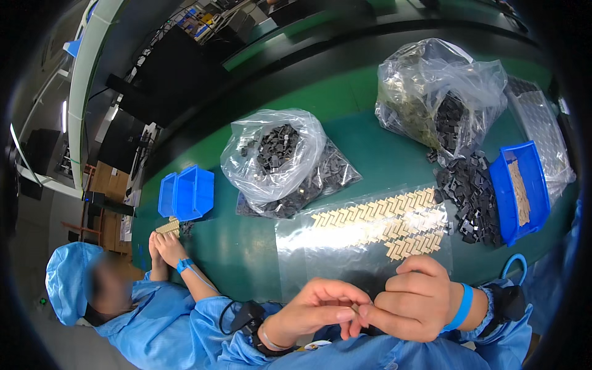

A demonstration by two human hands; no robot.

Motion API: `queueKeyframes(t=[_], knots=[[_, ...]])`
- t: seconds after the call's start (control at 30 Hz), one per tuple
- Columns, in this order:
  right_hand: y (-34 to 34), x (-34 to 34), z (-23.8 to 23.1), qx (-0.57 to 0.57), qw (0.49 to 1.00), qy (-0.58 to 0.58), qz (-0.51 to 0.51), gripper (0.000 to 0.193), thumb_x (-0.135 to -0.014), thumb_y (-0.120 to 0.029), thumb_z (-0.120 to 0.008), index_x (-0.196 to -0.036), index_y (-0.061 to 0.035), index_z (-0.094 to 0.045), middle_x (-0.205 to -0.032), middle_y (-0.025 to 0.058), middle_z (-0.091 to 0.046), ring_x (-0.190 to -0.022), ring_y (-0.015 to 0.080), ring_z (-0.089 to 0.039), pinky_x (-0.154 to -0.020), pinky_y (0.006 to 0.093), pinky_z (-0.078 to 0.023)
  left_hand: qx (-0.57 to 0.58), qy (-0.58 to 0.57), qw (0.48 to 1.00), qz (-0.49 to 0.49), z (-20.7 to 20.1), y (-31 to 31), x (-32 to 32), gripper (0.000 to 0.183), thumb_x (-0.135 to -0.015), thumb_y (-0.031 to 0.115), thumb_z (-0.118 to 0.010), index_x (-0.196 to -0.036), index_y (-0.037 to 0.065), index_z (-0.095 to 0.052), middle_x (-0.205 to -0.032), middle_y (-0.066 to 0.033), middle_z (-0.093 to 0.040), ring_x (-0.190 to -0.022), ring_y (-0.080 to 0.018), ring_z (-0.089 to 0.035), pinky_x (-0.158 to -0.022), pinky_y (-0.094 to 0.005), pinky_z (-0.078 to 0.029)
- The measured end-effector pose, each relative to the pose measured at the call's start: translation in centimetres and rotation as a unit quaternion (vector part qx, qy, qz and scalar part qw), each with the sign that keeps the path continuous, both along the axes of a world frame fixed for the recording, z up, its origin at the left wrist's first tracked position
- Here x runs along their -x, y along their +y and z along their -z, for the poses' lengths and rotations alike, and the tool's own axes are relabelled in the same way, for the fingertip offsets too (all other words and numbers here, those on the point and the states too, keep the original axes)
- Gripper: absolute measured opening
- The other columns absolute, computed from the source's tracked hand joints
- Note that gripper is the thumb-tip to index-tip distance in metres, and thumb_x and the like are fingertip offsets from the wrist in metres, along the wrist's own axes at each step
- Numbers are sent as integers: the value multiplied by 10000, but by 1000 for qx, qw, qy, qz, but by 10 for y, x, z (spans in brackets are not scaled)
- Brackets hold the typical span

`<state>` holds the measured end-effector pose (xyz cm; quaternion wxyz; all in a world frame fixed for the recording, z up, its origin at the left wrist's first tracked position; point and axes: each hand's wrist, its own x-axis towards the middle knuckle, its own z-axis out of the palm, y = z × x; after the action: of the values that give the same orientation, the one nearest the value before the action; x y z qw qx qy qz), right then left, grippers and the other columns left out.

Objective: Assembling small electronic or plastic components by inserting metal pins into black plastic housings.

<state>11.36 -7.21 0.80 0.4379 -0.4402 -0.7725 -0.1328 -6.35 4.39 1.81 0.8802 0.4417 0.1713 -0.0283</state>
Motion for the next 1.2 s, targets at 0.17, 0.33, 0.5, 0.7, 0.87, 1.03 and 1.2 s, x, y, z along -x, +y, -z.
queueKeyframes(t=[0.17,0.33,0.5,0.7,0.87,1.03,1.2], knots=[[-6,0,-3,18,1000,7,-13,191,-694,-165,-610,-871,-110,-650,-775,-26,-576,-683,135,-509,-659,305,-403,142,4,989,48,3,-2,-4,169,-866,92,-533,-951,-46,-582,-805,-138,-628,-604,-149,-605,-498,-229,-497],[0,-4,-7,64,997,21,-46,201,-711,-154,-634,-893,-70,-643,-799,14,-586,-729,169,-551,-678,321,-417,112,27,993,1,-4,-2,2,152,-857,43,-546,-962,-52,-601,-808,-138,-639,-628,-160,-624,-538,-235,-514],[-1,-2,3,112,980,162,4,238,-710,-127,-703,-914,-30,-628,-862,44,-581,-756,194,-565,-681,325,-417,-60,13,994,-86,2,-13,-9,125,-832,-38,-547,-927,-69,-622,-802,-145,-636,-671,-172,-634,-588,-245,-530],[-6,1,13,162,956,243,13,185,-731,-134,-680,-887,-48,-630,-848,31,-575,-742,183,-551,-693,315,-383,-243,-6,961,-131,7,-21,-14,136,-813,-59,-567,-936,-83,-619,-835,-148,-635,-695,-167,-641,-604,-233,-532],[-7,2,11,192,948,254,18,137,-758,-115,-646,-883,-65,-619,-855,21,-570,-764,173,-546,-720,313,-356,-380,-29,915,-133,9,-23,-14,155,-785,-64,-596,-937,-76,-623,-859,-157,-639,-675,-158,-643,-591,-221,-523],[-9,2,6,235,939,249,25,70,-786,-109,-610,-847,-75,-600,-869,18,-565,-784,165,-543,-726,315,-336,-436,-38,891,-122,9,-23,-14,152,-783,-61,-596,-931,-77,-623,-858,-156,-640,-662,-158,-643,-585,-222,-521],[-6,-10,5,255,879,400,58,56,-806,-84,-583,-826,-31,-579,-786,66,-587,-704,219,-565,-653,316,-423,-339,-15,933,-117,7,-21,-12,124,-812,-37,-582,-919,-87,-620,-843,-158,-642,-649,-166,-641,-585,-238,-527]])
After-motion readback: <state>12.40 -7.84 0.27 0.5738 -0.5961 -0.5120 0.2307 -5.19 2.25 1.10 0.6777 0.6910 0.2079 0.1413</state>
